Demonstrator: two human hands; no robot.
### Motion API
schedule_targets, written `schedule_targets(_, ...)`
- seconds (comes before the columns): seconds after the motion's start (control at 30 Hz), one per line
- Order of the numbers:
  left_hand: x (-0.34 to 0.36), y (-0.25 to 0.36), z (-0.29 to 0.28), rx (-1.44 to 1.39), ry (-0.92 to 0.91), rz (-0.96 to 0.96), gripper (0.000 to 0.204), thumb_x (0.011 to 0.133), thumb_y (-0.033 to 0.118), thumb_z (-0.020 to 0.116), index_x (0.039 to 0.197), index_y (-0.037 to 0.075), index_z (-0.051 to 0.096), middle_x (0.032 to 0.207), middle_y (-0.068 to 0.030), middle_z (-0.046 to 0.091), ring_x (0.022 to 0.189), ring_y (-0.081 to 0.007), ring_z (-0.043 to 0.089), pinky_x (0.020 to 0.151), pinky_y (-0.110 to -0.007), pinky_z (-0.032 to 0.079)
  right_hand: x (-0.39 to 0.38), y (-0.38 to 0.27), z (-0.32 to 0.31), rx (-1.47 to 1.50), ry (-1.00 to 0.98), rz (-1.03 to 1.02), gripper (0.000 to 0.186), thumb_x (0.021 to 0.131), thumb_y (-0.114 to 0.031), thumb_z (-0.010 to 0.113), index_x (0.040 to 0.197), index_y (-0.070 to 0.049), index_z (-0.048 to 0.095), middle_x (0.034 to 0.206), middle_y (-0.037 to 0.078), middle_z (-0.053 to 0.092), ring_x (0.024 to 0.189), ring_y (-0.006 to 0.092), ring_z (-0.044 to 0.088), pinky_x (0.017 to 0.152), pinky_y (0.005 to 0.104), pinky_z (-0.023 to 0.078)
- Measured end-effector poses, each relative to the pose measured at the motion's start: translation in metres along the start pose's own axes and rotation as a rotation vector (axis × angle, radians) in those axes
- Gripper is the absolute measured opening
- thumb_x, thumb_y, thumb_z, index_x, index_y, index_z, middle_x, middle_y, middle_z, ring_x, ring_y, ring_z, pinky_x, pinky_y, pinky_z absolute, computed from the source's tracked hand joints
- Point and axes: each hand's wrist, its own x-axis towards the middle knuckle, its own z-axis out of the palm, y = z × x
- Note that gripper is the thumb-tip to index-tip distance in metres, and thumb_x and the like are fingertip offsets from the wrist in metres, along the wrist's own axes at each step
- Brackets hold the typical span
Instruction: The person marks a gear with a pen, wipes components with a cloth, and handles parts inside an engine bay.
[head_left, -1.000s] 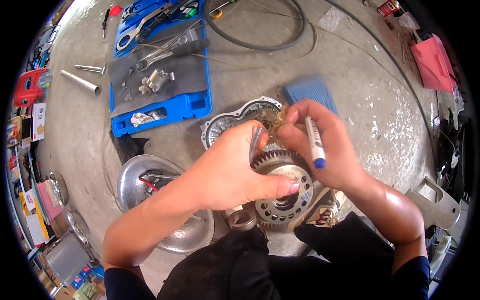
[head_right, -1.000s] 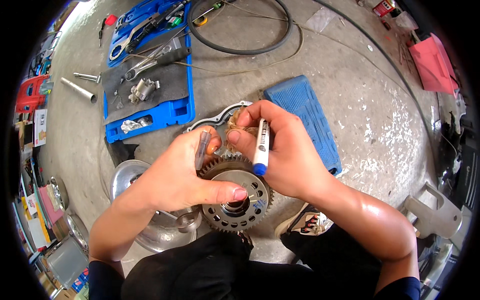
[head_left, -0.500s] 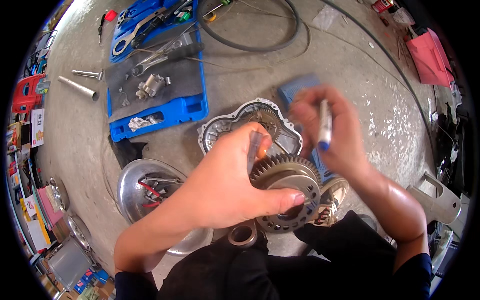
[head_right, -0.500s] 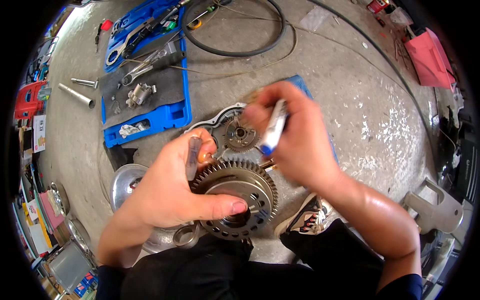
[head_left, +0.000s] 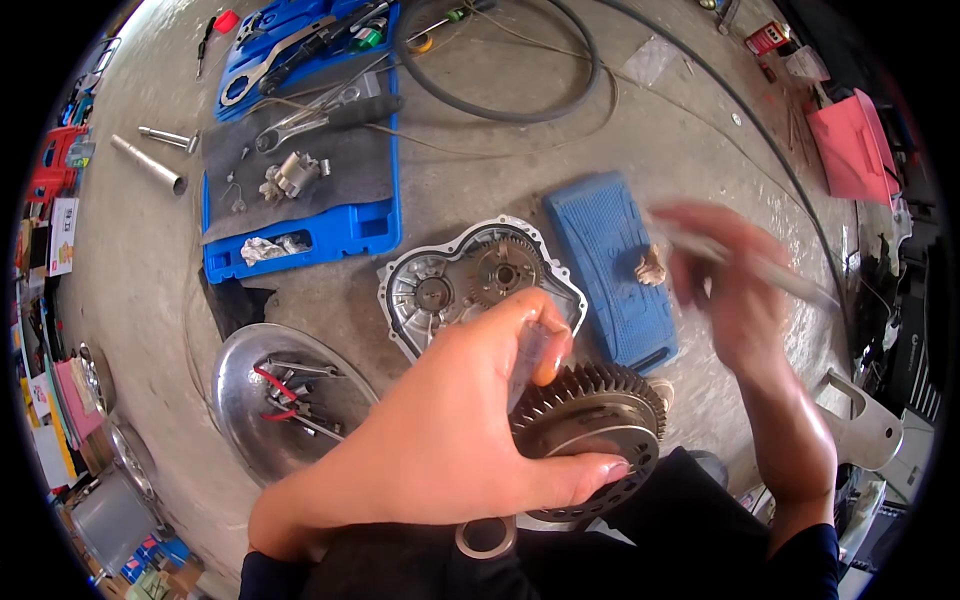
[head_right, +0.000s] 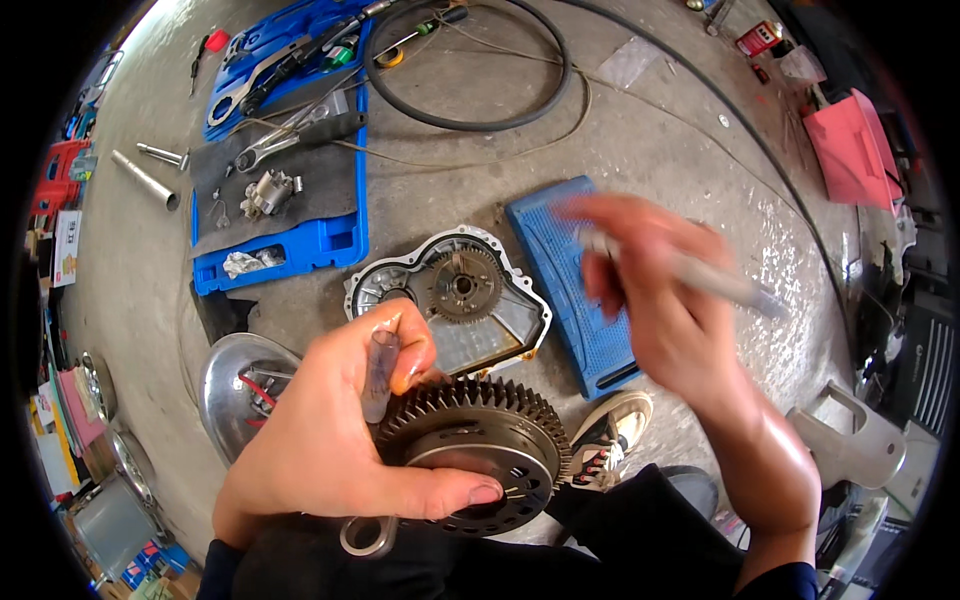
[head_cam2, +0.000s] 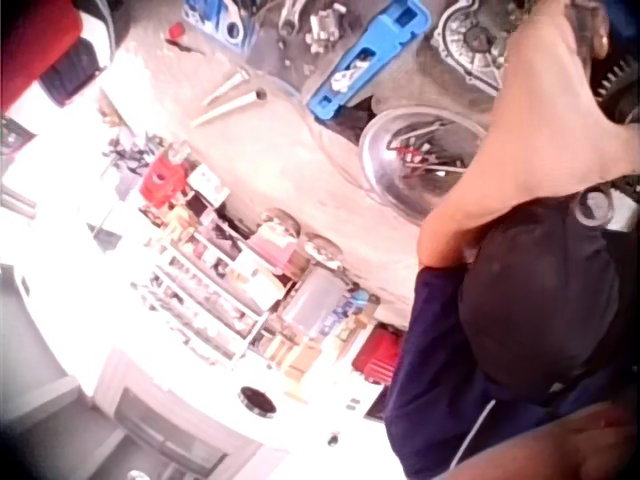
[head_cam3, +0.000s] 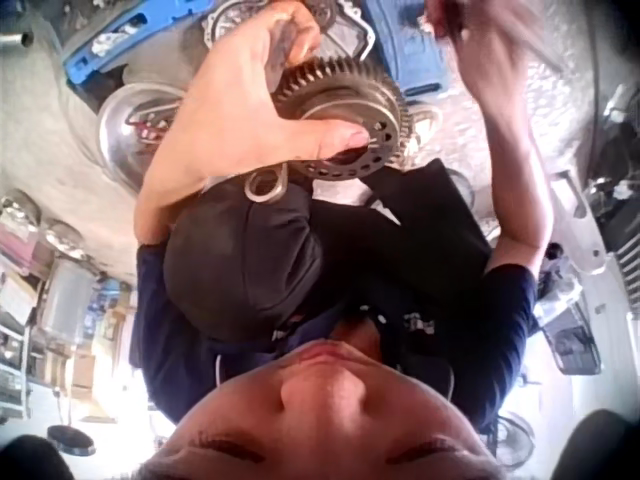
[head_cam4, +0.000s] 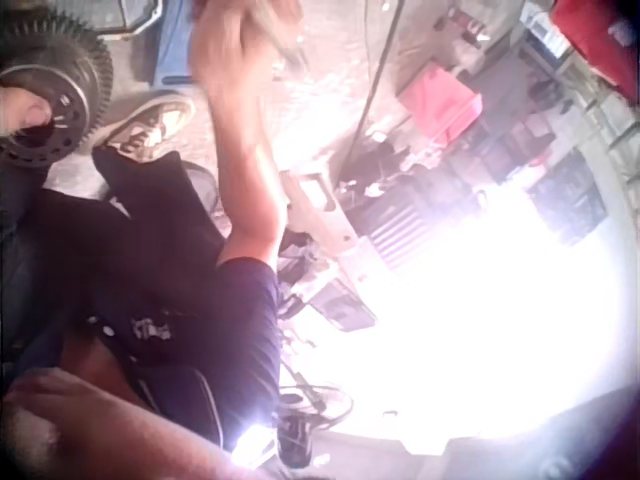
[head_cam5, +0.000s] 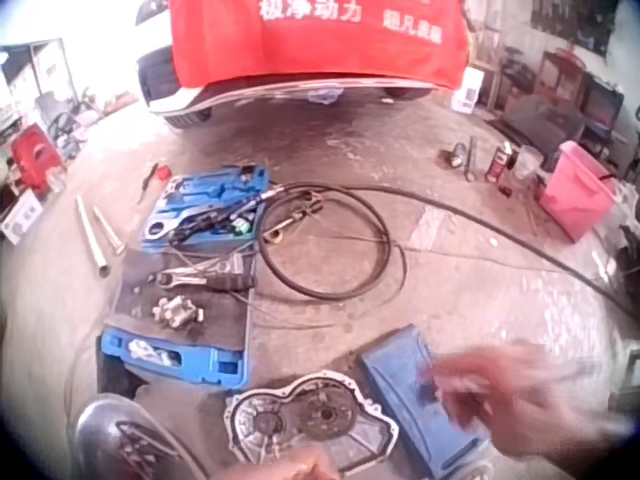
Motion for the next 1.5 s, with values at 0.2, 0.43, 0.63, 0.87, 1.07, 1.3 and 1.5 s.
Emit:
schedule_targets(0.2, -0.004, 0.014, 0.007, -0.062, 0.002, -0.008, 0.051, 0.057, 0.006, 0.085, 0.082, 0.011, 0.04, 0.075, 0.0045, 0.038, 0.072, -0.005, 0.037, 0.063, -0.022, 0.031, -0.046, -0.093, 0.05, 0.265, 0.157, 0.123, 0.044, 0.081, -0.033, 0.079, 0.092, -0.008, 0.045, 0.063, 0.003, 0.051, 0.051, 0.0104, 0.047, 0.043, 0.0238, 0.035)
schedule_targets(0.43, -0.006, 0.003, 0.003, -0.105, -0.005, 0.009, 0.055, 0.056, 0.01, 0.089, 0.081, 0.01, 0.04, 0.076, 0.0037, 0.039, 0.072, -0.0057, 0.037, 0.063, -0.021, 0.032, -0.032, -0.071, 0.034, -0.102, -0.06, -0.206, 0.026, 0.077, -0.012, 0.081, 0.086, -0.002, 0.059, 0.07, 0.013, 0.067, 0.055, 0.0241, 0.066, 0.049, 0.0305, 0.051)
schedule_targets(0.63, -0.005, 0.004, 0.003, -0.093, -0.013, 0.036, 0.056, 0.056, 0.013, 0.09, 0.08, 0.01, 0.04, 0.076, 0.0036, 0.038, 0.072, -0.0058, 0.037, 0.063, -0.021, 0.032, -0.038, -0.073, 0.035, -0.039, -0.013, -0.097, 0.025, 0.077, -0.016, 0.081, 0.085, -0.005, 0.06, 0.07, 0.011, 0.068, 0.058, 0.0216, 0.068, 0.049, 0.03, 0.051)
schedule_targets(0.87, -0.002, 0.001, 0.006, -0.073, -0.013, 0.077, 0.056, 0.056, 0.013, 0.09, 0.079, 0.01, 0.039, 0.074, 0.0041, 0.039, 0.071, -0.0049, 0.037, 0.062, -0.021, 0.031, -0.035, -0.076, 0.035, -0.095, -0.005, -0.053, 0.024, 0.078, -0.017, 0.08, 0.081, -0.006, 0.06, 0.067, 0.009, 0.068, 0.055, 0.0203, 0.067, 0.048, 0.0292, 0.051)
schedule_targets(1.07, -0.002, 0.002, 0.007, -0.154, -0.032, 0.025, 0.057, 0.055, 0.011, 0.09, 0.08, 0.01, 0.039, 0.075, 0.004, 0.041, 0.072, -0.0042, 0.038, 0.062, -0.021, 0.031, -0.041, -0.075, 0.037, -0.05, -0.042, -0.101, 0.038, 0.086, -0.032, 0.073, 0.081, -0.002, 0.051, 0.068, 0.007, 0.055, 0.052, 0.012, 0.052, 0.048, 0.0248, 0.043)
schedule_targets(1.3, -0.004, 0.0, 0.004, -0.109, -0.046, 0.042, 0.057, 0.055, 0.01, 0.09, 0.079, 0.011, 0.038, 0.075, 0.0038, 0.042, 0.072, -0.0045, 0.039, 0.064, -0.021, 0.032, -0.032, -0.067, 0.028, -0.156, -0.193, -0.268, 0.039, 0.086, -0.033, 0.073, 0.084, -0.002, 0.05, 0.069, 0.008, 0.055, 0.05, 0.0113, 0.052, 0.047, 0.0249, 0.043)
schedule_targets(1.5, -0.005, -0.001, 0.006, -0.146, -0.031, 0.055, 0.057, 0.055, 0.012, 0.091, 0.078, 0.011, 0.039, 0.076, 0.0038, 0.041, 0.072, -0.0047, 0.04, 0.064, -0.021, 0.033, -0.041, -0.074, 0.038, -0.011, -0.014, -0.076, 0.029, 0.083, -0.023, 0.075, 0.083, -0.002, 0.054, 0.07, 0.01, 0.059, 0.051, 0.0149, 0.056, 0.047, 0.0277, 0.046)
